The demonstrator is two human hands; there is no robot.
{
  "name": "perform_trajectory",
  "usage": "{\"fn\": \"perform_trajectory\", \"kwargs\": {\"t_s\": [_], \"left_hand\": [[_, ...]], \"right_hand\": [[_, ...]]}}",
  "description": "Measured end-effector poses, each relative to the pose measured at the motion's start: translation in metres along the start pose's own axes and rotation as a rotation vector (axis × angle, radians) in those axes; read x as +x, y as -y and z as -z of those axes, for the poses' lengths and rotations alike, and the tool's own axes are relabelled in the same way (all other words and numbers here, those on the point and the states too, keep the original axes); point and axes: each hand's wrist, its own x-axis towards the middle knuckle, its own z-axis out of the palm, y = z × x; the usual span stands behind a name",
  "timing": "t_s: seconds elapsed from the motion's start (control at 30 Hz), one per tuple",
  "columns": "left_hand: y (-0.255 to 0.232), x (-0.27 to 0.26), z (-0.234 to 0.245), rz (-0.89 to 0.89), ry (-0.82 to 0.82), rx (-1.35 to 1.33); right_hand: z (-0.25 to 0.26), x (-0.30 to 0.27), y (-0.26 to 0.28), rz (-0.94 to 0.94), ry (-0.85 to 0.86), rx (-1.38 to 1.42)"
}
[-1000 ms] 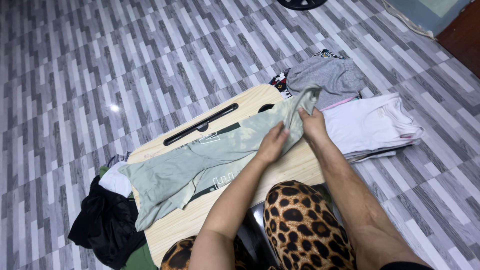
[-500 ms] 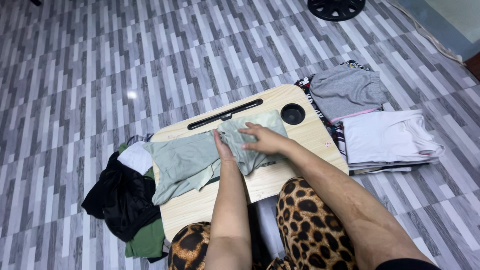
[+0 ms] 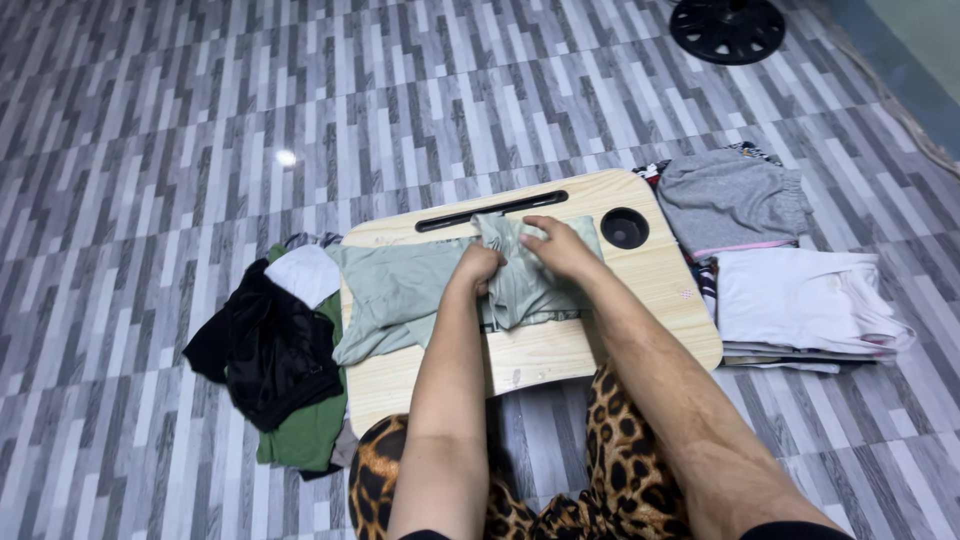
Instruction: The person folds a light green t-shirt on a wooden folding board, smoothing and aligning the fabric, then folds it into a compact rectangle and places it on a stack of folded clothes. The person then picks up a black garment from a pile to begin folding it.
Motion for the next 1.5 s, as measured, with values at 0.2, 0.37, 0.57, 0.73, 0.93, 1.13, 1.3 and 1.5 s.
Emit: {"fn": "perform_trajectory", "kwargs": {"t_s": [0.2,0.37,0.57,0.73,0.93,1.13,1.3,1.5], "left_hand": [[-0.035,-0.015,0.052,-0.011,0.003,0.08],[-0.057,-0.044,0.12,-0.052,-0.083,0.221],[-0.052,-0.08,0.167,0.023,-0.22,0.247],[-0.045,-0.081,0.174,0.013,-0.248,0.21],[-0.056,-0.088,0.199,-0.021,-0.345,0.124],[-0.039,-0.09,0.215,0.016,-0.563,0.241],[-0.021,-0.084,0.217,0.122,-0.621,0.512],[-0.006,-0.069,0.233,0.235,-0.748,0.806]], "right_hand": [[0.016,-0.005,-0.005,0.112,0.013,-0.118],[0.004,-0.01,0.001,0.088,0.102,-0.307],[-0.012,-0.001,-0.005,-0.022,0.232,-0.403],[-0.024,0.001,-0.012,-0.125,0.433,-0.582],[-0.029,-0.004,-0.008,-0.114,0.445,-0.583],[-0.037,-0.014,0.003,-0.151,0.47,-0.663],[-0.041,-0.006,-0.011,-0.21,0.242,-0.454],[-0.04,0.001,-0.032,-0.226,0.199,-0.322]]}}
